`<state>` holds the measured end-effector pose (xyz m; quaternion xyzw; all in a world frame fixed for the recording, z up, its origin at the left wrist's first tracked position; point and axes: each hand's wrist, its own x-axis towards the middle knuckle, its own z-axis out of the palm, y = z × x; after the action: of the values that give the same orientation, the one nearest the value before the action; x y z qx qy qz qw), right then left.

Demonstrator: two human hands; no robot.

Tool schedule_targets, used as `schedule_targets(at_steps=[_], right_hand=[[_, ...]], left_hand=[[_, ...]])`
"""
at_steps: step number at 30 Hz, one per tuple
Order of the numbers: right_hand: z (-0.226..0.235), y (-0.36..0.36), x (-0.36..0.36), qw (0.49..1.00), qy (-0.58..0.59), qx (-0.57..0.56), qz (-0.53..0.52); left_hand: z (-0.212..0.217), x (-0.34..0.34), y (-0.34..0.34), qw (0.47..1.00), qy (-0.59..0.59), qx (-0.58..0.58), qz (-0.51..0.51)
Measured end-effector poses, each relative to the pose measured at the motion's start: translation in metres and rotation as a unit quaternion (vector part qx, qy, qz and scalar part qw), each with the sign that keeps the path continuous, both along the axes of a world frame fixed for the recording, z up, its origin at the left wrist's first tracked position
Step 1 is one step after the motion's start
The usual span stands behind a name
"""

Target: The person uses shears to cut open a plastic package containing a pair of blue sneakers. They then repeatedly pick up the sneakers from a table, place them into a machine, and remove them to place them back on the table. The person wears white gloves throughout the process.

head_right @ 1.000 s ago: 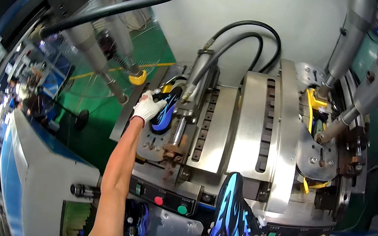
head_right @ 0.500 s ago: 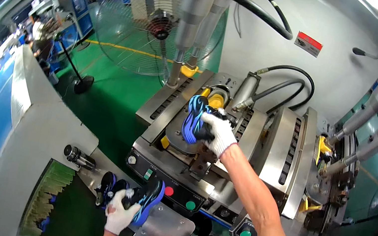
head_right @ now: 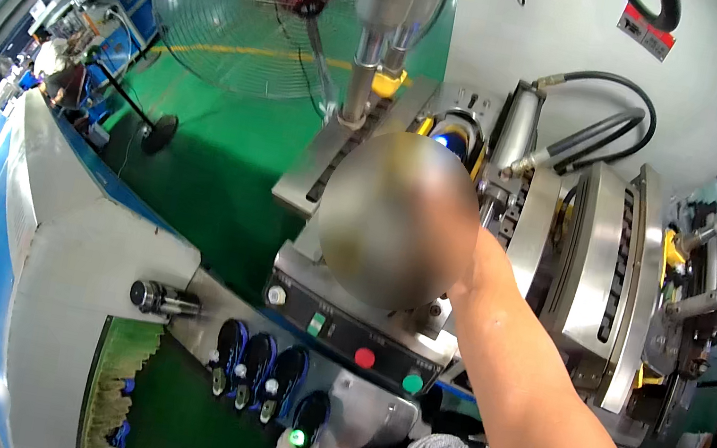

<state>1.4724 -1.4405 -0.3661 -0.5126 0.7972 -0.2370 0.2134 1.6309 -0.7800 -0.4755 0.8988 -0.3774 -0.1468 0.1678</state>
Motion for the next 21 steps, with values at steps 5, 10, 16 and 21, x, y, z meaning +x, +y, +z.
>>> schedule_targets(at_steps=[5,10,16,21], right_hand=[[-0.010,-0.016,-0.045,0.998,-0.020,-0.025,0.060],[-0.007,-0.033,-0.082,0.939,-0.313,0.033,0.138],[0.112,0.211,-0.020,0.916,-0.153,-0.195,0.314],[0.027,0.413,-0.047,0.868,0.060,-0.223,0.440]], left_hand=[[-0.025,0.010,-0.010,0.999,0.006,-0.020,-0.043],[-0.011,0.023,-0.036,0.999,0.010,-0.019,-0.037],[-0.009,0.030,-0.015,0.996,0.023,-0.084,-0.006],[-0.032,0.030,-0.029,0.986,-0.034,-0.152,-0.062]])
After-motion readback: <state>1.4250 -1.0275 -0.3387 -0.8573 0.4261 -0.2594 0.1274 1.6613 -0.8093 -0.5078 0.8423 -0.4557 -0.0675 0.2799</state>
